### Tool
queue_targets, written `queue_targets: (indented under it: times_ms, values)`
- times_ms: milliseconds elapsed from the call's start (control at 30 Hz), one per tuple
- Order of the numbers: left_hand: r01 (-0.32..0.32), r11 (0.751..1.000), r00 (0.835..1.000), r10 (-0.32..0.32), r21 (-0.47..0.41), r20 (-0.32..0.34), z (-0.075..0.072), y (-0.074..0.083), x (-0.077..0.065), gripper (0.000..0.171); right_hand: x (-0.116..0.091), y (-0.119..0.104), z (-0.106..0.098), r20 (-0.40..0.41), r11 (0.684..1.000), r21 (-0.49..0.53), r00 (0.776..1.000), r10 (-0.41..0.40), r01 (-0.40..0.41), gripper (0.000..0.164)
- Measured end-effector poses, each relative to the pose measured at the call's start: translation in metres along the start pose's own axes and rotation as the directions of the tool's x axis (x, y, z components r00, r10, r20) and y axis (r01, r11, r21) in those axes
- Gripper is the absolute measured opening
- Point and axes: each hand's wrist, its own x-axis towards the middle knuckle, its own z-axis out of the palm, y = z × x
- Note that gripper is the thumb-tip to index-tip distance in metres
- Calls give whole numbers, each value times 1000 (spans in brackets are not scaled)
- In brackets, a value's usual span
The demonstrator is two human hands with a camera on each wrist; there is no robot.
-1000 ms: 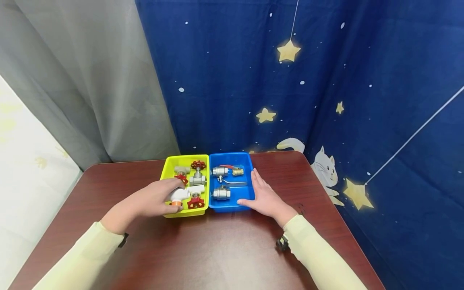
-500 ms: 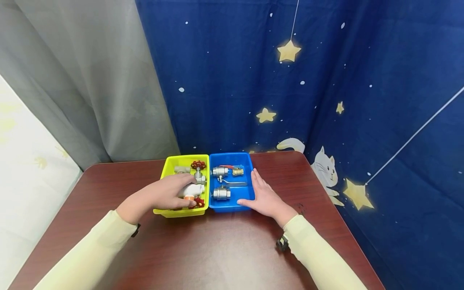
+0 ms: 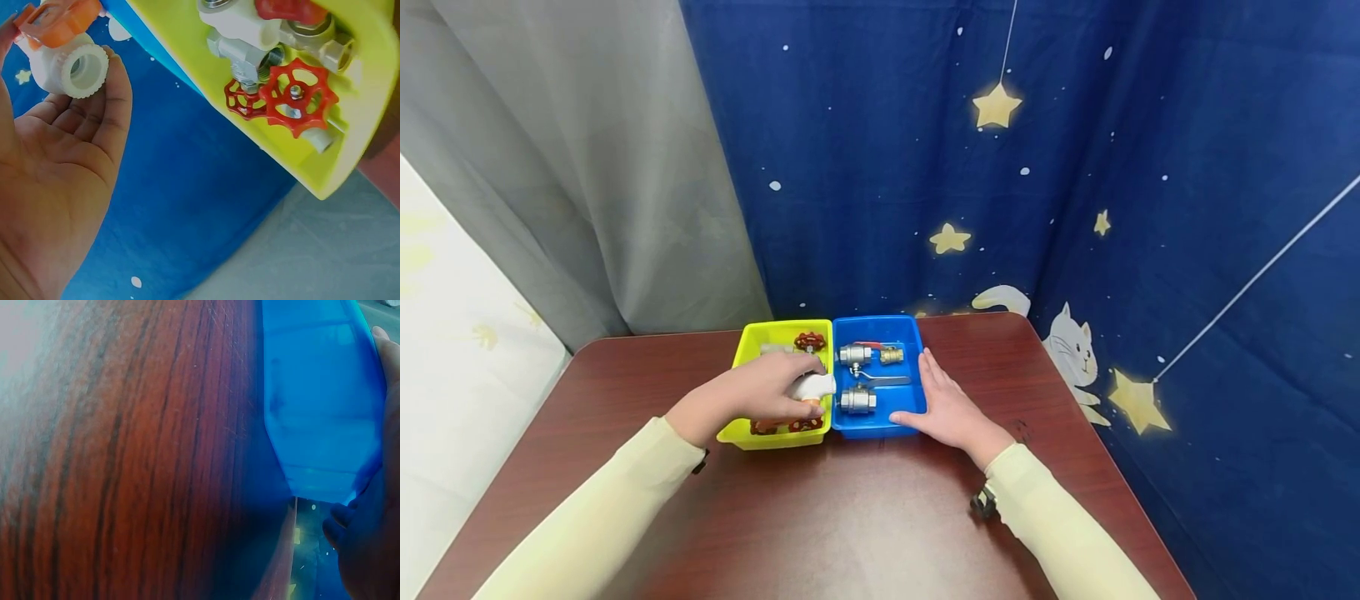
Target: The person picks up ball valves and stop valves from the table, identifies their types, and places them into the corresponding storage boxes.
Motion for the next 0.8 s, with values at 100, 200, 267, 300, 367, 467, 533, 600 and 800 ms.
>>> queue_targets:
  times_ms: [100, 200, 267, 300, 367, 467, 533, 600, 800]
  values:
    - [-13, 1000, 1000, 13, 26, 5, -1, 5, 6, 59, 0, 0, 0, -3, 1000, 1, 1000, -2, 2, 123]
    - [-22, 998, 999, 20, 60, 26, -2, 11, 13, 64, 0, -1, -1, -3, 1000, -2, 1000, 3, -3, 123]
    - [-26, 997, 999, 22, 77, 47, -3, 16, 18, 67, 0, -1, -1, -2, 1000, -2, 1000, 0, 0, 122]
    - [-27, 996, 998, 23, 84, 58, -2, 18, 21, 68, 0, -1, -1, -1, 1000, -3, 1000, 0, 0, 122]
    - [-32, 996, 997, 25, 88, 74, -2, 23, 26, 68, 0, -1, 0, 2, 1000, -2, 1000, 3, -3, 122]
    - [-43, 995, 996, 35, 95, 84, 0, 28, 34, 69, 0, -1, 0, 4, 1000, 1, 1000, 3, -3, 122]
    - [-57, 993, 995, 48, 102, 89, 1, 30, 40, 69, 0, -1, 0, 5, 1000, 5, 1000, 5, -5, 122]
    - [-73, 991, 993, 63, 109, 96, 1, 31, 46, 69, 0, -1, 0, 7, 1000, 8, 1000, 4, -4, 122]
    - [-100, 987, 990, 85, 129, 116, -3, 39, 63, 67, 0, -1, -1, 7, 1000, 12, 1000, 0, 0, 120]
